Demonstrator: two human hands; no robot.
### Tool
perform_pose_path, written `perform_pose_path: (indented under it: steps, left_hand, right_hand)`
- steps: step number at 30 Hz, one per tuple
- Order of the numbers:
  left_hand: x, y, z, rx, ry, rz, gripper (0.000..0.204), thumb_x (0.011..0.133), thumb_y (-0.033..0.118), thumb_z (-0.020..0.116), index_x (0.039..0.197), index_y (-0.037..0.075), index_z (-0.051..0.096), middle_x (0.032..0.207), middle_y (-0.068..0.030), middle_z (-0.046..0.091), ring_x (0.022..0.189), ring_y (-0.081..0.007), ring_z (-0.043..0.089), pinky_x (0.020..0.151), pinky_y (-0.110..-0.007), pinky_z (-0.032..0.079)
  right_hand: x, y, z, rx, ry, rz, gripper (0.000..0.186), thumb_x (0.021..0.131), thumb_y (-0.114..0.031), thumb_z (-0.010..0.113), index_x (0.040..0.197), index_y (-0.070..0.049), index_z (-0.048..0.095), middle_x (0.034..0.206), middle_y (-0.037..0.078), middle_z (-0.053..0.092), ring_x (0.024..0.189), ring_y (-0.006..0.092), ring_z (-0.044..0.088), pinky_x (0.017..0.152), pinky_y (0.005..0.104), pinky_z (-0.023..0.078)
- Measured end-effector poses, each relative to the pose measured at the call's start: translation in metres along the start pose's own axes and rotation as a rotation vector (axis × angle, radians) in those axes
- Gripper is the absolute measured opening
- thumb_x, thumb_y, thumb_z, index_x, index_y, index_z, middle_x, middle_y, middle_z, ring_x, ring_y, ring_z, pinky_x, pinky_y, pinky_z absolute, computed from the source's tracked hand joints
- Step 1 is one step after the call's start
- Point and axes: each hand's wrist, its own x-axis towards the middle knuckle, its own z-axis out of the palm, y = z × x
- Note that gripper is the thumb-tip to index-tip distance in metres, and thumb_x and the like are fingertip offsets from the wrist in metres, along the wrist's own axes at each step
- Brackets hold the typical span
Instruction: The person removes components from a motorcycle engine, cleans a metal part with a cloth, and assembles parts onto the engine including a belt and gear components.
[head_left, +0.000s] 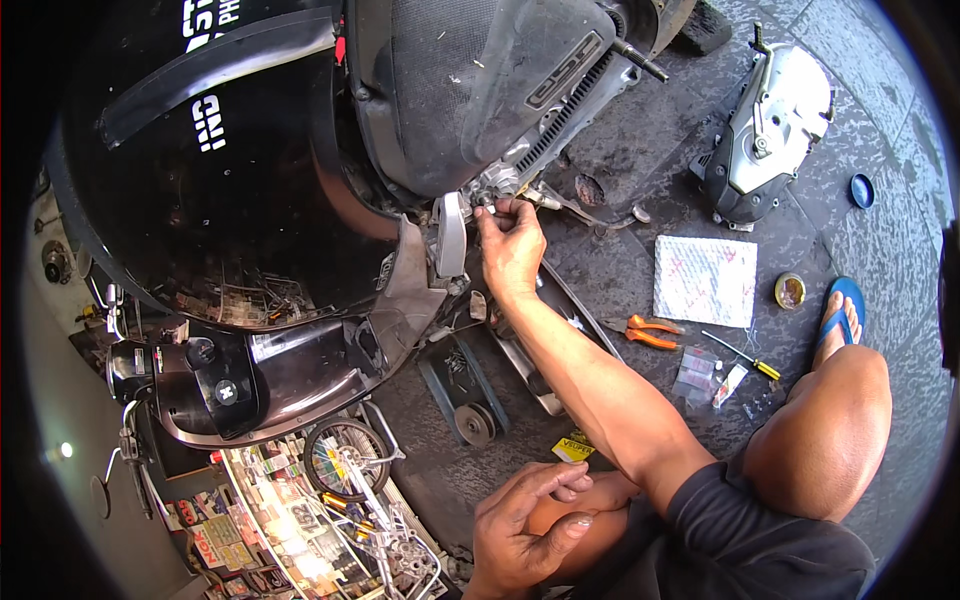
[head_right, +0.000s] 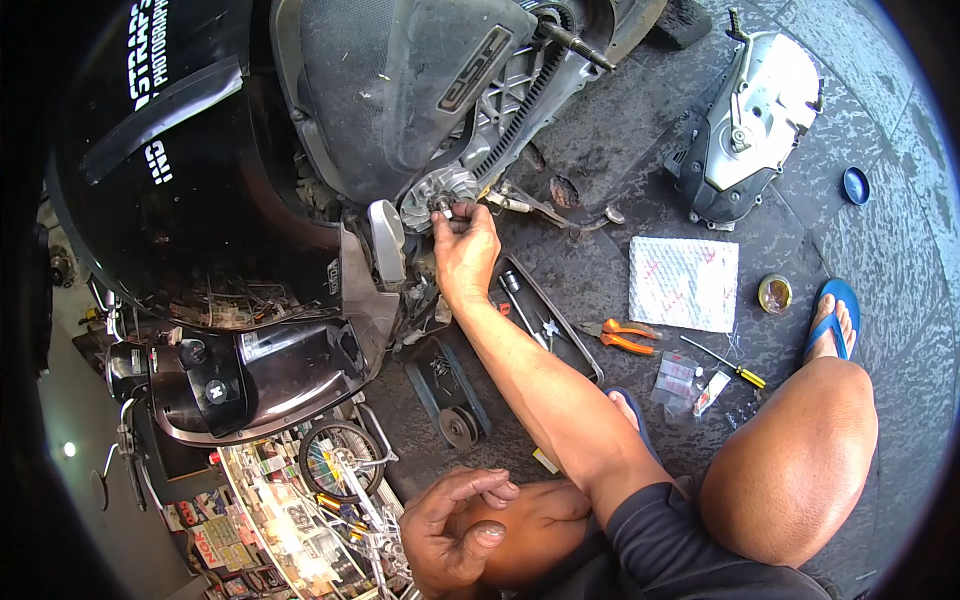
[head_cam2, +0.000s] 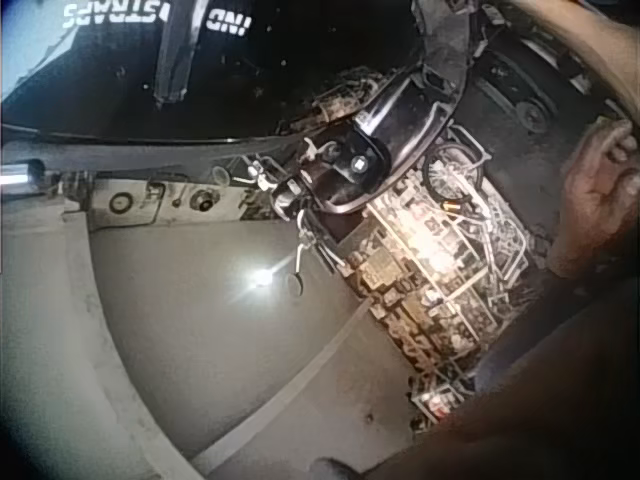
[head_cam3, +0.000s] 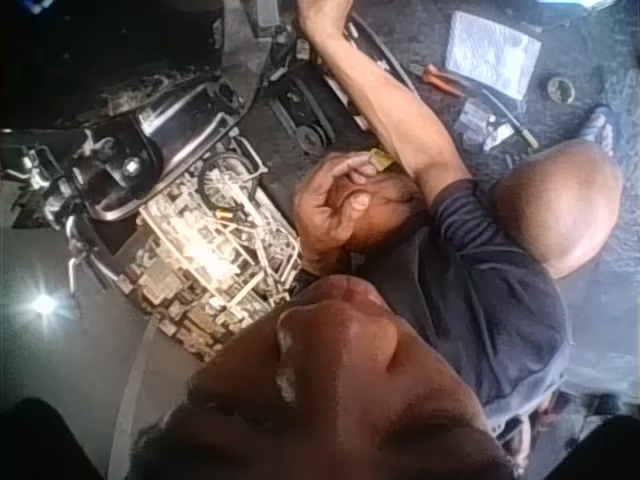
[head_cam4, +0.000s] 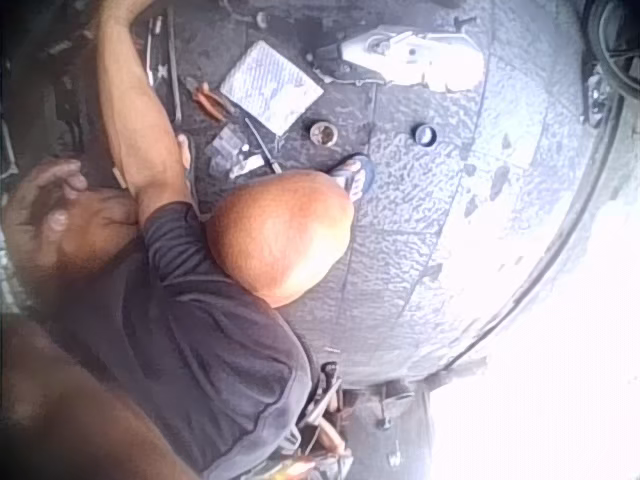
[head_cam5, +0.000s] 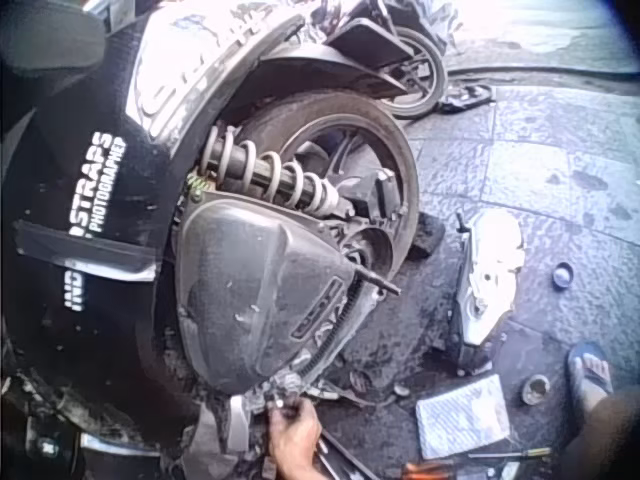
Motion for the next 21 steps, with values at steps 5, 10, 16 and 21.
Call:
perform_pose_path:
  steps: [5,10,16,21]
  left_hand:
    - [0.0034,-0.0037,-0.0081,0.011,-0.087,0.035,0.042,0.086,0.022,0.076,0.116,-0.004,0.065,0.097,-0.0131,0.069,0.084,-0.0192,0.065,0.078,-0.030,0.053]
    - [0.0026,0.0008,-0.0047,0.027,-0.018,0.027,0.043,0.088,0.031,0.073,0.111,-0.006,0.067,0.093,-0.0133,0.067,0.081,-0.0201,0.063,0.075,-0.030,0.051]
    - [0.0024,-0.0002,-0.0041,0.029,-0.010,0.028,0.044,0.089,0.033,0.073,0.111,-0.005,0.067,0.093,-0.0130,0.068,0.080,-0.0204,0.064,0.074,-0.030,0.051]
    - [0.0021,-0.0003,-0.0039,0.024,-0.023,0.033,0.044,0.089,0.033,0.072,0.111,-0.005,0.067,0.094,-0.0131,0.067,0.081,-0.0200,0.064,0.075,-0.030,0.051]
  right_hand:
    - [0.0006,0.0009,-0.0023,0.069,-0.017,-0.079,0.026,0.082,-0.006,0.076,0.099,0.004,0.060,0.085,0.009,0.064,0.072,0.0137,0.063,0.069,0.0292,0.053]
    - [-0.0006,-0.0033,-0.0020,0.055,-0.057,-0.132,0.024,0.083,-0.001,0.072,0.102,0.005,0.059,0.098,0.014,0.061,0.075,0.0192,0.067,0.072,0.0324,0.055]
    - [-0.0007,0.0003,-0.0036,-0.007,-0.065,-0.209,0.025,0.083,0.001,0.071,0.105,0.005,0.058,0.099,0.015,0.061,0.080,0.0191,0.066,0.074,0.0330,0.054]
    - [0.0016,0.0030,-0.0061,0.002,-0.058,-0.167,0.027,0.084,-0.004,0.073,0.106,0.005,0.060,0.090,0.014,0.064,0.074,0.0199,0.066,0.071,0.0328,0.053]
